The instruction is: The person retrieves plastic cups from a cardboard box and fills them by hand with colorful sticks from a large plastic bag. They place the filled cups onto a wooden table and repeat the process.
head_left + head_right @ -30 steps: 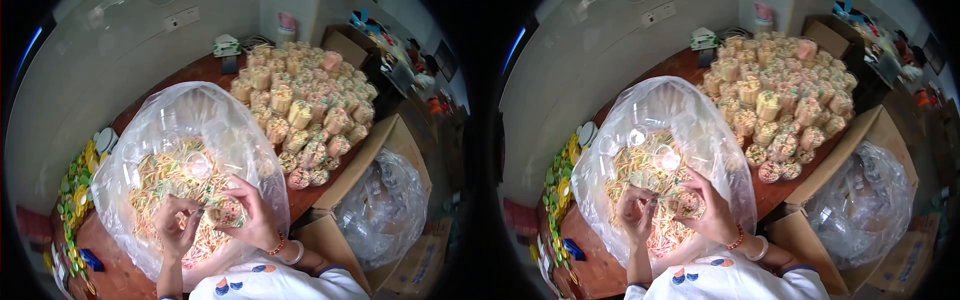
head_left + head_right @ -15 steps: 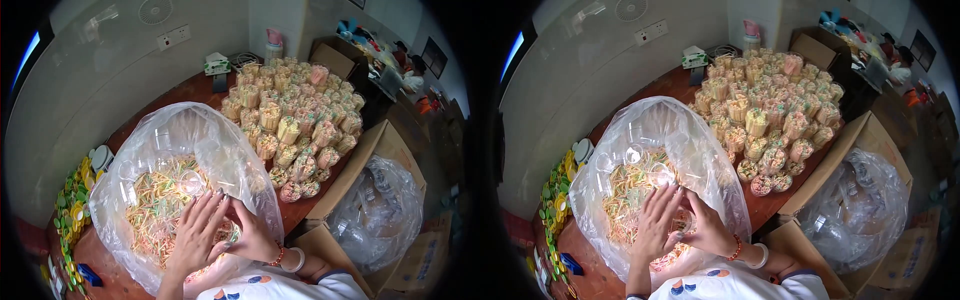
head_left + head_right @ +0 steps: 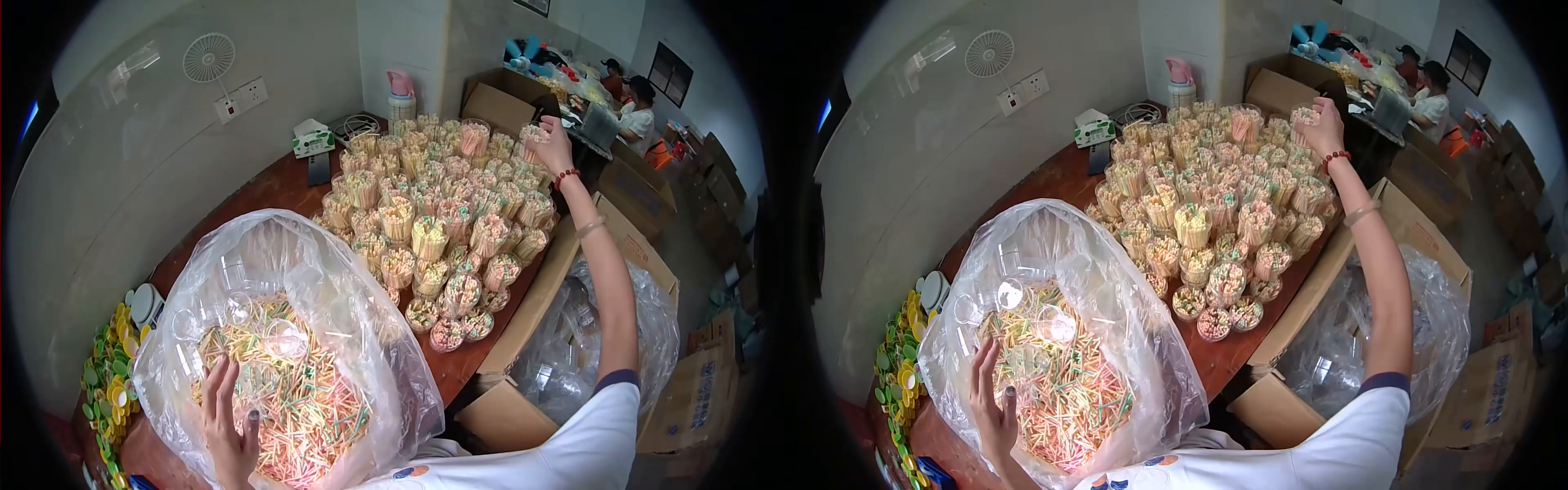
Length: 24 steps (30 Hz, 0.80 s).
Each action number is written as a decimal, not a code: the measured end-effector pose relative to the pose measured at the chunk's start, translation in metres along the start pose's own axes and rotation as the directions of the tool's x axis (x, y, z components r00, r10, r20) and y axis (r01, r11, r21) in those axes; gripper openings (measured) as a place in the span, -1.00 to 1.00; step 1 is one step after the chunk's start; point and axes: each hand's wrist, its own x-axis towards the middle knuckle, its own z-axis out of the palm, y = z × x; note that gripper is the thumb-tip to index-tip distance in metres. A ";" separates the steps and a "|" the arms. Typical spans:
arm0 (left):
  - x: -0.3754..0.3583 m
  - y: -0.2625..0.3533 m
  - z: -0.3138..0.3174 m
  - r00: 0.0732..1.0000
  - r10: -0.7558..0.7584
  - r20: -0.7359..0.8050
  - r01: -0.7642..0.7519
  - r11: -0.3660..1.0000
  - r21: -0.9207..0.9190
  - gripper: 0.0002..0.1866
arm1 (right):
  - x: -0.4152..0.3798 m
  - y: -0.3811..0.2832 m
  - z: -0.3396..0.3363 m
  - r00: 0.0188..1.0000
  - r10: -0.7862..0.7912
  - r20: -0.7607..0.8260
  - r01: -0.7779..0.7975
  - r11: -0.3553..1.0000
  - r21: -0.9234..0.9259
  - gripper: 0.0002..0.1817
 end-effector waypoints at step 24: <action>0.038 0.043 0.016 0.937 -0.336 0.094 0.327 0.940 0.098 -0.74 | 0.076 -0.031 0.076 0.809 -0.293 0.510 0.405 0.906 -0.121 -0.25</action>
